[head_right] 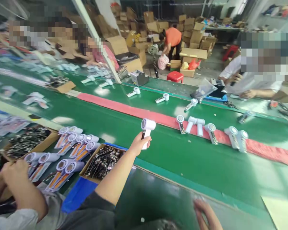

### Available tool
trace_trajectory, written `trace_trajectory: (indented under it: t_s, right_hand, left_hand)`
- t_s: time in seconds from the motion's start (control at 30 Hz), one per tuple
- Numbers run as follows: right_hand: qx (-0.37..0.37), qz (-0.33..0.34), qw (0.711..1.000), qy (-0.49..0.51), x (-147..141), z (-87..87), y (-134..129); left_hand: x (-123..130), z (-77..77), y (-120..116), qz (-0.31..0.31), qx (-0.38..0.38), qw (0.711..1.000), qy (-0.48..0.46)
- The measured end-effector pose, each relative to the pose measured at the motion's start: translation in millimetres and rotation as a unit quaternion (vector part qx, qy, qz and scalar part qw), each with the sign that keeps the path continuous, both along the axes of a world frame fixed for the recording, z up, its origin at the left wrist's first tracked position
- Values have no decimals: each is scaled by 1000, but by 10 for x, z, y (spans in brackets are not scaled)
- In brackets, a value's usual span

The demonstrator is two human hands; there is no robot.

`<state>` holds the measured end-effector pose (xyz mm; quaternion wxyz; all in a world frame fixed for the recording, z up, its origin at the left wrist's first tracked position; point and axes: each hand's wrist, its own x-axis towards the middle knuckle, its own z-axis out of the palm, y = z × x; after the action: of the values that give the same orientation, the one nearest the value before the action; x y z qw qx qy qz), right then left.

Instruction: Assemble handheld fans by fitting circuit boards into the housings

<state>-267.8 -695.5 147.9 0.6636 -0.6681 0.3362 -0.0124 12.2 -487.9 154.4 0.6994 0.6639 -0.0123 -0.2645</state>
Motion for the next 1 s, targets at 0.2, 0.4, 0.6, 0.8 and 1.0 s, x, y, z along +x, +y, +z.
trace_trajectory:
  t_s: [0.2, 0.4, 0.6, 0.8, 1.0]
  right_hand:
    - [28, 12, 987, -156, 61, 559, 546]
    - [117, 2, 968, -221, -42, 720, 610]
    - [122, -80, 970, -196, -474, 629, 628]
    - [123, -89, 964, -219, -572, 706, 680]
    - [138, -98, 956, -241, -642, 716, 764]
  left_hand:
    - [-1549, 522, -260, -159, -159, 972, 75]
    - [-2038, 652, -163, -187, -184, 961, 90]
    - [-2140, 749, -104, -192, -135, 971, 45]
    - [-2248, 838, -104, -242, -150, 958, 47]
    - [-2327, 860, -55, -255, -158, 953, 52]
